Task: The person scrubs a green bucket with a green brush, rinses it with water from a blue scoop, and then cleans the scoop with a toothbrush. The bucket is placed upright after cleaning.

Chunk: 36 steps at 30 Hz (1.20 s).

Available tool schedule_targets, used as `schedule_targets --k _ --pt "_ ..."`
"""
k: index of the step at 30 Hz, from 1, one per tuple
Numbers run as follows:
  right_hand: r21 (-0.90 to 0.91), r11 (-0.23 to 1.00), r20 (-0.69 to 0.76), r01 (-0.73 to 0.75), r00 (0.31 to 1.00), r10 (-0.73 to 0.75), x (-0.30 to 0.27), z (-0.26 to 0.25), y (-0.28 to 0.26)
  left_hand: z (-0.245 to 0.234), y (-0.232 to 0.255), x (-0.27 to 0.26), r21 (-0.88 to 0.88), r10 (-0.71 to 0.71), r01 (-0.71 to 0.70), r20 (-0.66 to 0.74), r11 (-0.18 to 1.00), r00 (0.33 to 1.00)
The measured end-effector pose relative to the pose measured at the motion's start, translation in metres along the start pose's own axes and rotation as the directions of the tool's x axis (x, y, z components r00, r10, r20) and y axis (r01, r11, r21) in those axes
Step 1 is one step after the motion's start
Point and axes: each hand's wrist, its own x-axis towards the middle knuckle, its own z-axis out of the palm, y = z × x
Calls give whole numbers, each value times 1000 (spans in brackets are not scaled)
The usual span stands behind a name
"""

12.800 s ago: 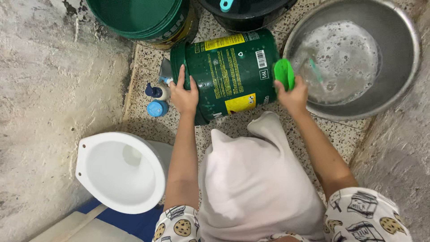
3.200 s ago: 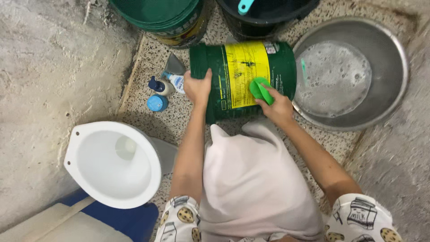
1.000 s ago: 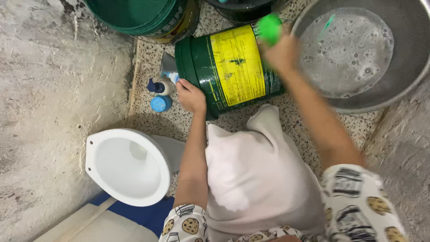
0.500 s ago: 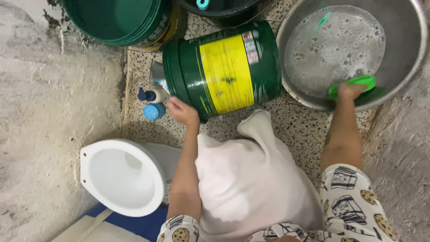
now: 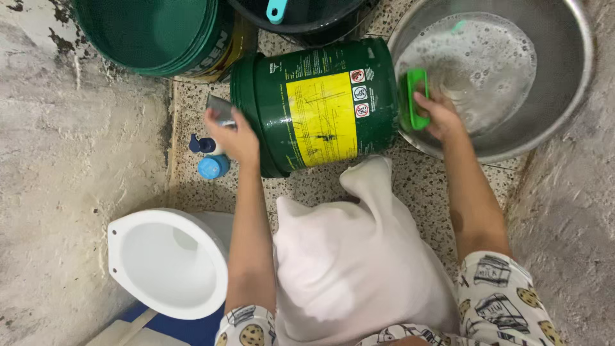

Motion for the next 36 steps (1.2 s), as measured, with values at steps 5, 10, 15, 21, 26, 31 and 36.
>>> schedule_targets --k 5,10,15,21,26,31,36 --pt "-370 692 44 620 755 -654 -37 56 -15 5 42 5 267 -353 314 113 911 929" --pt "-658 420 138 625 648 -749 -14 91 -62 -3 56 4 276 -391 352 102 894 915" --pt "-854 394 88 341 840 -536 0 130 -108 -2 65 -2 335 -387 360 12 871 922" --pt "-770 193 270 608 584 -766 -93 115 -42 2 66 0 312 -364 348 -8 884 931" --pt "-774 324 136 544 643 -753 -137 86 24 1 58 3 251 -336 307 82 918 938" --pt "-783 276 186 557 634 -751 -109 100 -10 -2 51 7 145 -319 298 157 944 935" --pt "-938 0 230 346 624 -747 -29 154 -82 -4 52 0 240 -350 310 143 920 926"
